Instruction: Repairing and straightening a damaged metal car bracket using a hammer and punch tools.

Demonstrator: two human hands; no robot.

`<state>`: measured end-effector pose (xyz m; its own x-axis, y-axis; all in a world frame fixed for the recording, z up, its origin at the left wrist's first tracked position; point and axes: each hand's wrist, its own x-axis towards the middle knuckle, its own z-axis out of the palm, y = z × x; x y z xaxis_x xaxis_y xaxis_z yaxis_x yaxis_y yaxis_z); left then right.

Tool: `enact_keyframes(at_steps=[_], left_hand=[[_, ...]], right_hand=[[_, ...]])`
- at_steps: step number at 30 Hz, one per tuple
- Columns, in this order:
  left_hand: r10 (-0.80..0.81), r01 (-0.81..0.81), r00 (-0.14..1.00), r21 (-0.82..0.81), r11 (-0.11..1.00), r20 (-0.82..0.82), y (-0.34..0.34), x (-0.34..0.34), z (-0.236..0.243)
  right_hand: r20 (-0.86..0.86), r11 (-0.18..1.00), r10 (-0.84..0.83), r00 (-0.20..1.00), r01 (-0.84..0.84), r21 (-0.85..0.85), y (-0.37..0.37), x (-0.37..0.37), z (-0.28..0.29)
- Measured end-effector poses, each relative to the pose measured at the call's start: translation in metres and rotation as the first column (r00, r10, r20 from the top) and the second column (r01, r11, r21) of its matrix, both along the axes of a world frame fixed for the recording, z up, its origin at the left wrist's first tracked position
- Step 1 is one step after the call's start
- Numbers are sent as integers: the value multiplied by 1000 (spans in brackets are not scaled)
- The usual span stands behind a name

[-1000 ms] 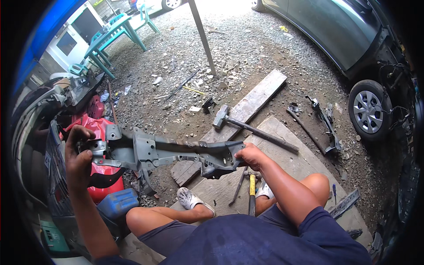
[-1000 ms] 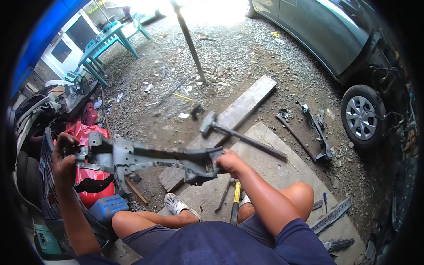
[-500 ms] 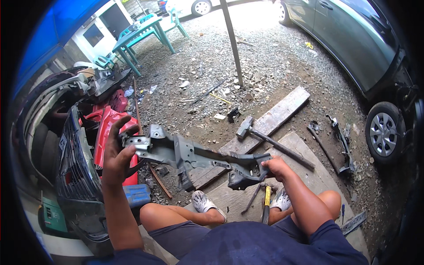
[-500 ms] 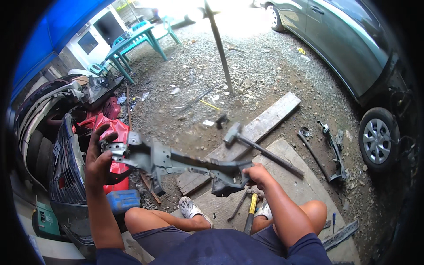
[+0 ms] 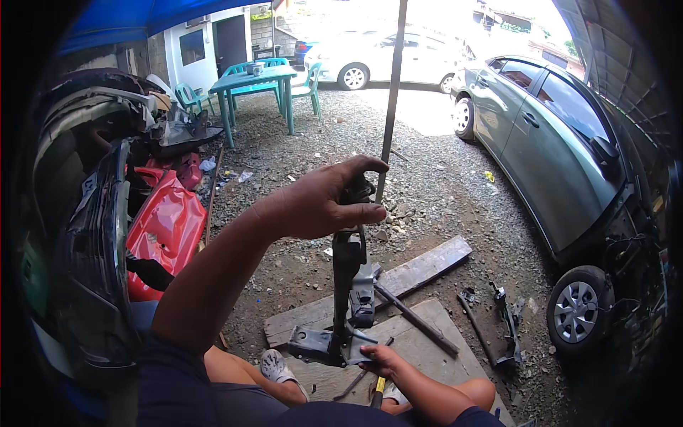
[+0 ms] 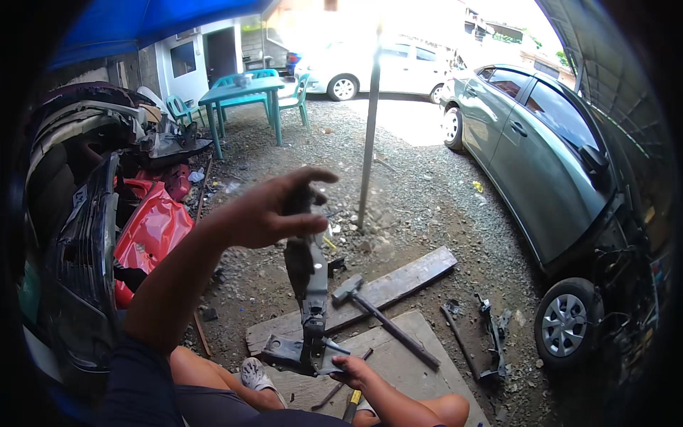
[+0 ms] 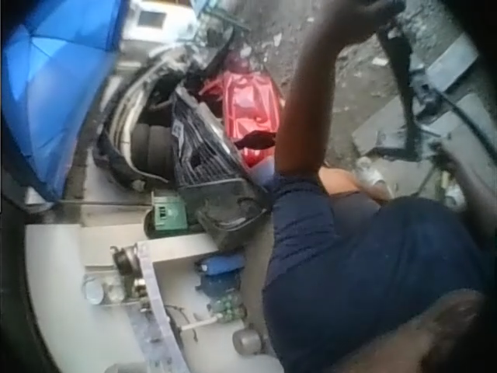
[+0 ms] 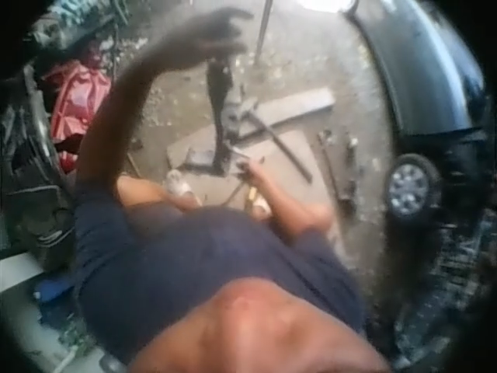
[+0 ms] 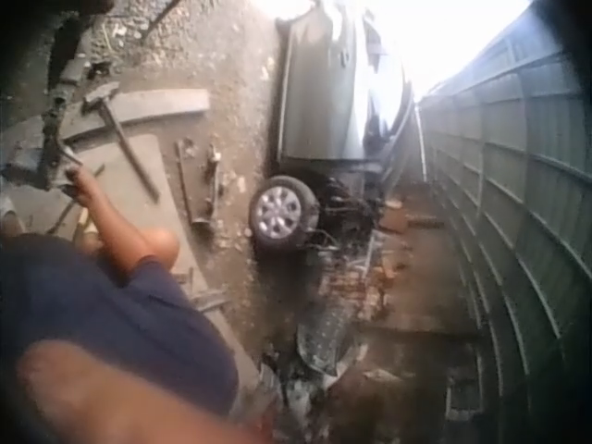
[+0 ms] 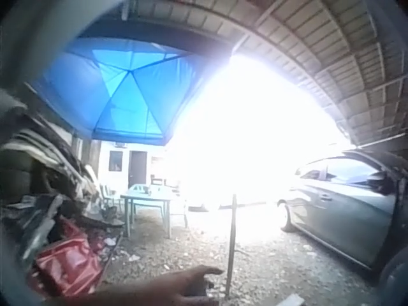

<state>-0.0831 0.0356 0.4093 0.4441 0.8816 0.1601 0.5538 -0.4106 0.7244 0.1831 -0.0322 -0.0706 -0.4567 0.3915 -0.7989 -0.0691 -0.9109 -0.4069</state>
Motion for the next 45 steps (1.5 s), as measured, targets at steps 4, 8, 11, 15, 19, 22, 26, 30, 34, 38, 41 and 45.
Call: enact_keyframes(at_steps=[4, 8, 11, 15, 19, 22, 26, 30, 34, 38, 41, 45], left_hand=[[-4, 5, 1000, 48, 999, -24, 10, 24, 3], [124, -112, 987, 118, 987, -105, 12, 38, -2], [233, -213, 970, 218, 952, -69, 5, 41, -19], [399, -366, 917, 346, 864, -25, -15, 38, -66], [574, -544, 819, 322, 775, 2, -26, 41, -117], [590, -564, 807, 279, 777, -13, -33, 64, -158], [574, -508, 814, 373, 776, -85, -40, 77, -197], [532, -488, 829, 243, 839, -172, -41, 66, -224], [465, -440, 865, 160, 884, -191, -40, 59, -241], [446, -424, 886, 167, 890, -127, -46, 60, -248], [440, -421, 890, 153, 894, -120, -47, 59, -247], [415, -402, 904, 129, 907, -104, -46, 51, -246]], right_hand=[[-35, 1000, 5, 999, -4, 28, -7, 0, 7], [-25, 1000, 3, 1000, -2, 23, -9, -6, 2], [147, 996, 61, 987, -69, 52, 3, -11, 7], [710, 659, -260, 654, -418, 626, 35, 0, 66], [-161, 593, -65, 985, 168, 788, 48, 22, 168], [396, 118, -55, 917, -388, 914, 32, 12, 210], [669, 272, -127, 732, -623, 734, 16, -14, 191], [546, 178, -54, 836, -530, 829, 23, -1, 141], [545, 178, 24, 838, -539, 823, 20, 7, 119], [537, 236, 72, 840, -538, 809, 20, 7, 127], [538, 228, 131, 833, -553, 801, 25, 11, 137], [530, 310, 251, 810, -586, 749, 30, 14, 140]])
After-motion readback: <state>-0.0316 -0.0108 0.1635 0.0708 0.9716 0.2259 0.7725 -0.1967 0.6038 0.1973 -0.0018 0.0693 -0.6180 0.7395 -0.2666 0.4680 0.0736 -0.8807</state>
